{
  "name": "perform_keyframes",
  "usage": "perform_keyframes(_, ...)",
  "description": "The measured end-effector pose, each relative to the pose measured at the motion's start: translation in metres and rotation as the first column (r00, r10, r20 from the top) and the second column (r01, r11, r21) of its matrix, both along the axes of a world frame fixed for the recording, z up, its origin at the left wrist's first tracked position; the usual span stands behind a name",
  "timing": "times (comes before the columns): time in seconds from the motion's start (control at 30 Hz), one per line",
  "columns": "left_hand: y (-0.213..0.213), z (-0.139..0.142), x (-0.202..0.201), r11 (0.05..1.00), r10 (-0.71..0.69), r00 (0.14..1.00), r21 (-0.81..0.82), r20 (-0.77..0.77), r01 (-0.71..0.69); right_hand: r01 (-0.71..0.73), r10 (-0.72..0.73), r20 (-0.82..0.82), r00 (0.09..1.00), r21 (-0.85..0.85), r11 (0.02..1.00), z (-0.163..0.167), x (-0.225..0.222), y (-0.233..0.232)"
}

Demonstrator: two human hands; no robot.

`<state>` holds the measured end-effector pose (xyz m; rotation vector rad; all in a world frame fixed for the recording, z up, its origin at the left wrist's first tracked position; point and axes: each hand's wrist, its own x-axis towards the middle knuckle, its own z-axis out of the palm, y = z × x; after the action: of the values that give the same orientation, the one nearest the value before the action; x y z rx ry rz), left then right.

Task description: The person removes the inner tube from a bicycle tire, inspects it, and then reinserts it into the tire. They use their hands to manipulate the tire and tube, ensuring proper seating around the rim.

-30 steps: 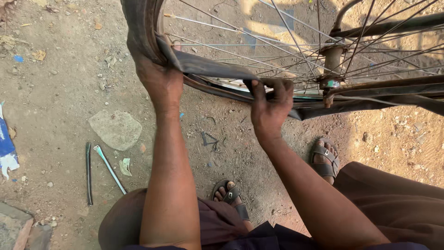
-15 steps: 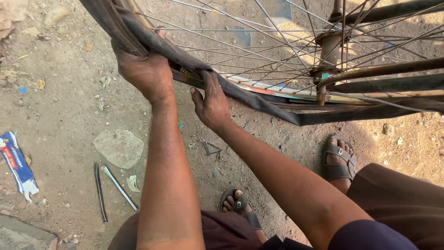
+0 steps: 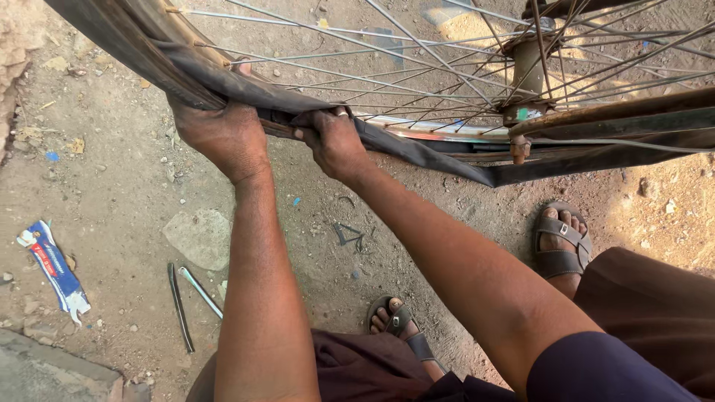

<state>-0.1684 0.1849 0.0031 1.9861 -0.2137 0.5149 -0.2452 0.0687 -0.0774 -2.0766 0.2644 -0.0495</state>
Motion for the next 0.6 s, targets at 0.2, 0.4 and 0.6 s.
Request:
perform_keyframes(0.2,0.008,0.001,-0.012,0.998,-0.063,0.997,0.007,0.043,0.062,0.199,-0.185,0.351,0.918,-0.005,0.980,0.010,-0.037,-0.003)
perform_keyframes(0.4,0.008,-0.007,-0.010,0.998,-0.042,0.997,-0.042,0.069,0.045,0.003,-0.001,-0.016,1.000,0.151,0.989,0.029,-0.088,0.000)
perform_keyframes(0.6,0.011,-0.001,-0.019,0.978,-0.115,0.989,-0.165,0.096,0.130,0.051,-0.050,0.012,0.999,-0.099,0.994,0.023,-0.058,0.037)
